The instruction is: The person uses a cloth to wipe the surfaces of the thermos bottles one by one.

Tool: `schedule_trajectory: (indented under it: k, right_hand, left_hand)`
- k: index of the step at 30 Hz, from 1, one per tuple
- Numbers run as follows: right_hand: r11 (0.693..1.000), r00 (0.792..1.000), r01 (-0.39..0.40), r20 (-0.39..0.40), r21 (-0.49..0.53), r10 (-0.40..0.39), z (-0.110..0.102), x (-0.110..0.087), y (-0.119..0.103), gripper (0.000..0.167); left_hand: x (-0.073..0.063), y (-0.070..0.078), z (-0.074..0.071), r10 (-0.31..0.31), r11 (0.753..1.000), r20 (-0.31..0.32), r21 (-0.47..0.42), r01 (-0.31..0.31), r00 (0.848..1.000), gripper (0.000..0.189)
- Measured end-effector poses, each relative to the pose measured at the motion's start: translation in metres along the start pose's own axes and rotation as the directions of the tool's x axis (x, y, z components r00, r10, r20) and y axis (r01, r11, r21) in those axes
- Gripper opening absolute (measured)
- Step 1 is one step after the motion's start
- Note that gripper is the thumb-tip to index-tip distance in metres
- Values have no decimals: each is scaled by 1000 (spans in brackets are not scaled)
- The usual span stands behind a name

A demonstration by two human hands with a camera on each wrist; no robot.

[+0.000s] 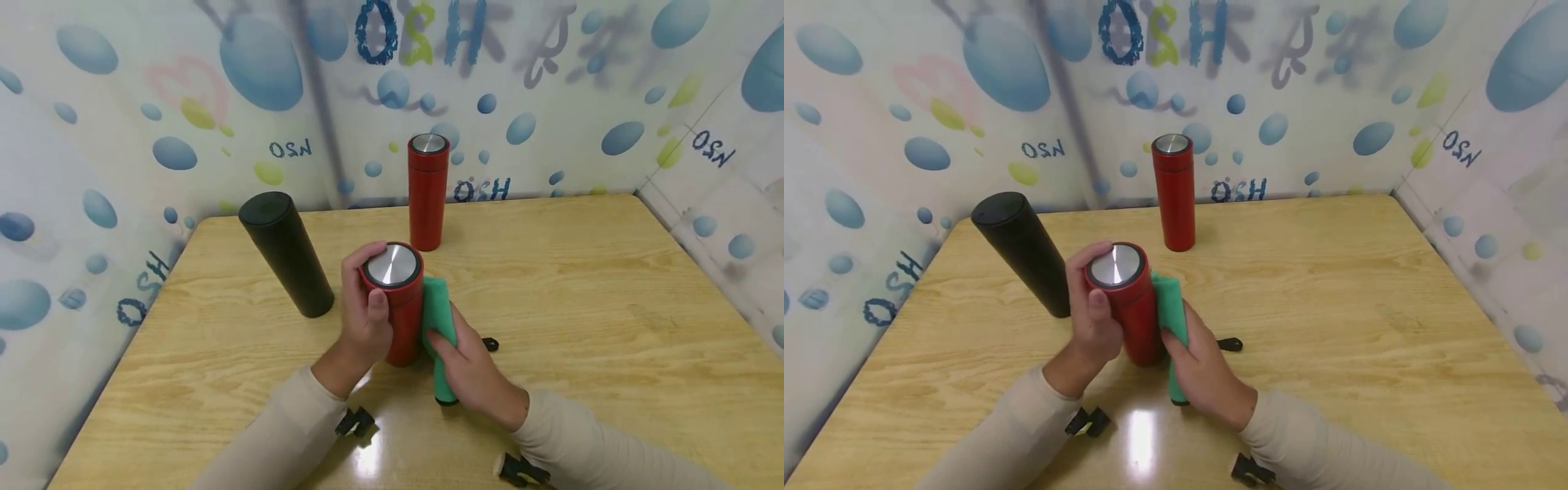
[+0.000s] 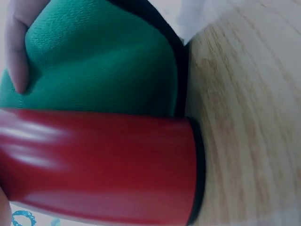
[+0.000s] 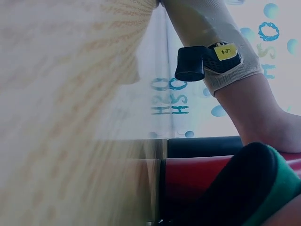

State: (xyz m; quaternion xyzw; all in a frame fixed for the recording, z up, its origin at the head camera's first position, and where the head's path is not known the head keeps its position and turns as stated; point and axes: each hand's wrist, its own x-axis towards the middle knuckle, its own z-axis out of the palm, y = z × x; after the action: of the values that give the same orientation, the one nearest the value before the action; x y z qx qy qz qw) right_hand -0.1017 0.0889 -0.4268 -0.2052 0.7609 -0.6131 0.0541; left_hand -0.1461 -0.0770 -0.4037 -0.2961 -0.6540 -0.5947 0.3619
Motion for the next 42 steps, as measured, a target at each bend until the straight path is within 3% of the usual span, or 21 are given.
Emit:
schedule_trajectory:
  k: [17, 25, 32, 42]
  right_hand:
    - [998, 997, 62, -43, 31, -61, 0, -6, -8, 52]
    - [994, 995, 93, -44, 57, -91, -1, -8, -13, 53]
    - [993, 995, 100, -28, 56, -99, -1, -8, -11, 54]
    - [992, 992, 115, -64, 46, -112, -1, -10, -13, 51]
  left_hand:
    - [-1, 4, 1, -2, 1000, 28, -16, 2, 1000, 73]
    - [2, 5, -2, 52, 997, 37, 60, -54, 998, 70]
    - [3, 4, -2, 82, 996, 16, 25, -83, 996, 69]
    - [5, 6, -1, 108, 992, 11, -67, -107, 994, 70]
